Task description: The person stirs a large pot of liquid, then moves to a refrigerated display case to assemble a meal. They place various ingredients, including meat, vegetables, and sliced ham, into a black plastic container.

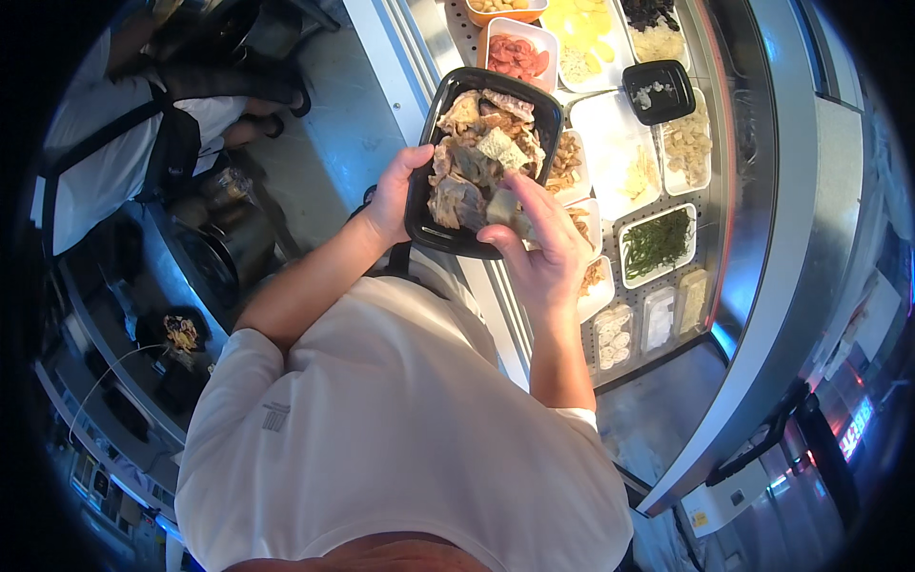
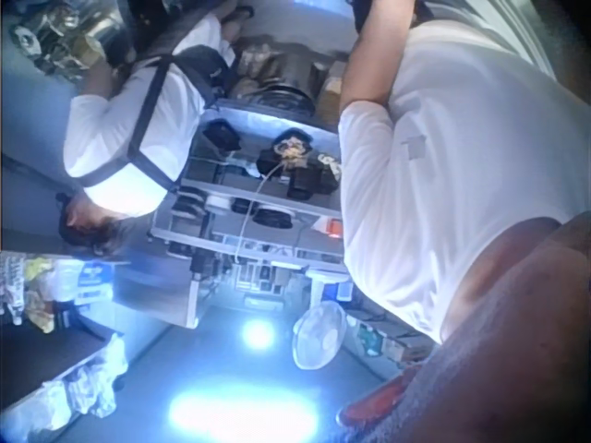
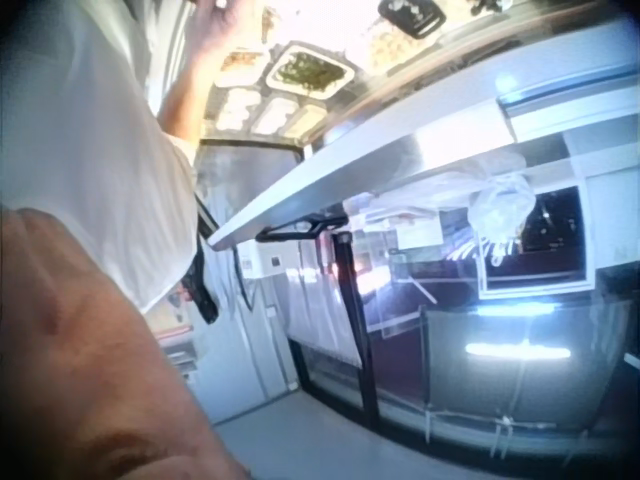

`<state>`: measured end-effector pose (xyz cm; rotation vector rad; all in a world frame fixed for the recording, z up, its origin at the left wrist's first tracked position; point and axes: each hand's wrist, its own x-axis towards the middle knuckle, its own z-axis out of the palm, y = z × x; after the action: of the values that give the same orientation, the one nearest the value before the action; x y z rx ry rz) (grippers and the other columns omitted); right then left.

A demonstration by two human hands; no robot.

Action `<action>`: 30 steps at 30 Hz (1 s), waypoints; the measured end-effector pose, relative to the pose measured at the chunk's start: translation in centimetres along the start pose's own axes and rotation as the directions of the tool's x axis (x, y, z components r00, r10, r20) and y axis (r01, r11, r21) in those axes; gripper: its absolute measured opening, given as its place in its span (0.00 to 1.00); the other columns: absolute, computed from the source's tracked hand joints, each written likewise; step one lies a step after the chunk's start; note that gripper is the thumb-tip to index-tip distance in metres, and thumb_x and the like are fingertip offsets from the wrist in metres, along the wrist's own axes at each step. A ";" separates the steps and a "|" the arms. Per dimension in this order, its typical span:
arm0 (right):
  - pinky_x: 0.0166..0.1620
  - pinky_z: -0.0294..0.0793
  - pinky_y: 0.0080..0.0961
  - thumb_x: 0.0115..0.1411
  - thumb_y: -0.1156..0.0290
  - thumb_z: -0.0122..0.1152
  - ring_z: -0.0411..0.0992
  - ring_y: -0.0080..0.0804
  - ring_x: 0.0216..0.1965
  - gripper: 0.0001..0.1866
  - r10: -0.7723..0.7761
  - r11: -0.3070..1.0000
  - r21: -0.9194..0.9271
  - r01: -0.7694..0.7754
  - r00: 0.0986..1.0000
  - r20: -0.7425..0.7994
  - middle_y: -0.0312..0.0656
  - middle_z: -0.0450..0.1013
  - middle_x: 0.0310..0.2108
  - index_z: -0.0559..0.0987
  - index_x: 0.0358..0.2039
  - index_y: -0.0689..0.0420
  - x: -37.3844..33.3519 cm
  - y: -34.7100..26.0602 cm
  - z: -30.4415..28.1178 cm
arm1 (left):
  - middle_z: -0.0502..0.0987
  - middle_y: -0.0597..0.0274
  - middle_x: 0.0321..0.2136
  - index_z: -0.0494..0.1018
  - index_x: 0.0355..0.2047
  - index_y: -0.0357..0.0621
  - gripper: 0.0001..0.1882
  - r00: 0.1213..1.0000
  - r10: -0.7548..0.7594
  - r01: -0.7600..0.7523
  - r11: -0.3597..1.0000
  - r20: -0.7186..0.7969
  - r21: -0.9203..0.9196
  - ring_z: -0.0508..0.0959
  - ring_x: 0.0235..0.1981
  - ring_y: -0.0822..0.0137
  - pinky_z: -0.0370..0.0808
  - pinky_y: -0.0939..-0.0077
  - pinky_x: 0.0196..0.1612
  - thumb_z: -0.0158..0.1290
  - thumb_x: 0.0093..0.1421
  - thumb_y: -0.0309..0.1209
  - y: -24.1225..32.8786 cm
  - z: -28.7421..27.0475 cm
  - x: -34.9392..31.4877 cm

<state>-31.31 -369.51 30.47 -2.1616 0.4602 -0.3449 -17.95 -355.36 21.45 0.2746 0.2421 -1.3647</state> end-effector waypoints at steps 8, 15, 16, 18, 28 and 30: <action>0.56 0.77 0.34 0.49 0.83 0.73 0.76 0.46 0.55 0.31 -0.065 0.997 0.033 0.068 0.994 -0.089 0.53 0.75 0.55 0.77 0.56 0.62 0.2 0.3 0.7 | 0.73 0.46 0.60 0.62 0.66 0.37 0.34 0.999 -0.002 0.002 1.000 -0.037 -0.022 0.77 0.57 0.53 0.73 0.56 0.62 0.41 0.68 0.49 -0.3 -0.4 -0.2; 0.39 0.79 0.21 0.51 0.90 0.63 0.75 0.38 0.51 0.26 -0.140 0.988 0.041 0.148 0.978 -0.157 0.56 0.71 0.56 0.78 0.52 0.65 0.8 1.3 0.1 | 0.73 0.45 0.59 0.62 0.66 0.36 0.35 1.000 -0.013 0.012 0.997 -0.013 -0.079 0.78 0.57 0.52 0.74 0.54 0.62 0.43 0.67 0.49 -0.3 -0.5 -0.1; 0.42 0.78 0.22 0.52 0.91 0.61 0.74 0.37 0.52 0.25 -0.146 0.983 0.082 0.163 0.974 -0.175 0.56 0.69 0.57 0.77 0.53 0.67 0.4 1.3 -0.2 | 0.73 0.44 0.60 0.62 0.66 0.36 0.35 1.000 -0.009 0.007 0.997 -0.029 -0.071 0.77 0.57 0.52 0.74 0.54 0.62 0.43 0.66 0.49 -0.3 -0.7 -0.2; 0.43 0.76 0.21 0.58 0.91 0.57 0.73 0.32 0.47 0.18 -0.188 0.956 0.157 0.246 0.931 -0.314 0.54 0.69 0.54 0.77 0.49 0.69 0.4 3.3 -1.2 | 0.73 0.44 0.60 0.61 0.66 0.35 0.36 0.999 0.007 -0.009 0.998 -0.034 -0.066 0.77 0.57 0.51 0.74 0.54 0.62 0.43 0.66 0.49 -0.5 -1.4 0.2; 0.47 0.79 0.34 0.55 0.61 0.69 0.82 0.41 0.39 0.18 0.525 0.526 -0.279 -0.803 0.565 -0.637 0.45 0.84 0.35 0.84 0.43 0.56 2.7 38.7 -16.1 | 0.69 0.45 0.63 0.58 0.69 0.37 0.39 0.980 0.123 -0.129 0.991 -0.154 -0.029 0.73 0.60 0.50 0.71 0.54 0.64 0.49 0.65 0.50 -0.1 -3.5 -0.6; 0.52 0.78 0.37 0.54 0.57 0.68 0.81 0.46 0.45 0.22 0.557 0.356 -0.431 -0.829 0.559 -0.614 0.48 0.83 0.41 0.84 0.46 0.57 3.2 42.9 -18.0 | 0.69 0.45 0.63 0.58 0.68 0.35 0.39 0.978 0.133 -0.141 0.989 -0.162 -0.038 0.73 0.61 0.51 0.71 0.54 0.64 0.49 0.65 0.49 0.0 -4.0 -1.0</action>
<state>-44.29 -407.27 6.37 -2.2835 1.9884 -0.0454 -18.22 -353.10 18.02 0.3533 0.3832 -1.1997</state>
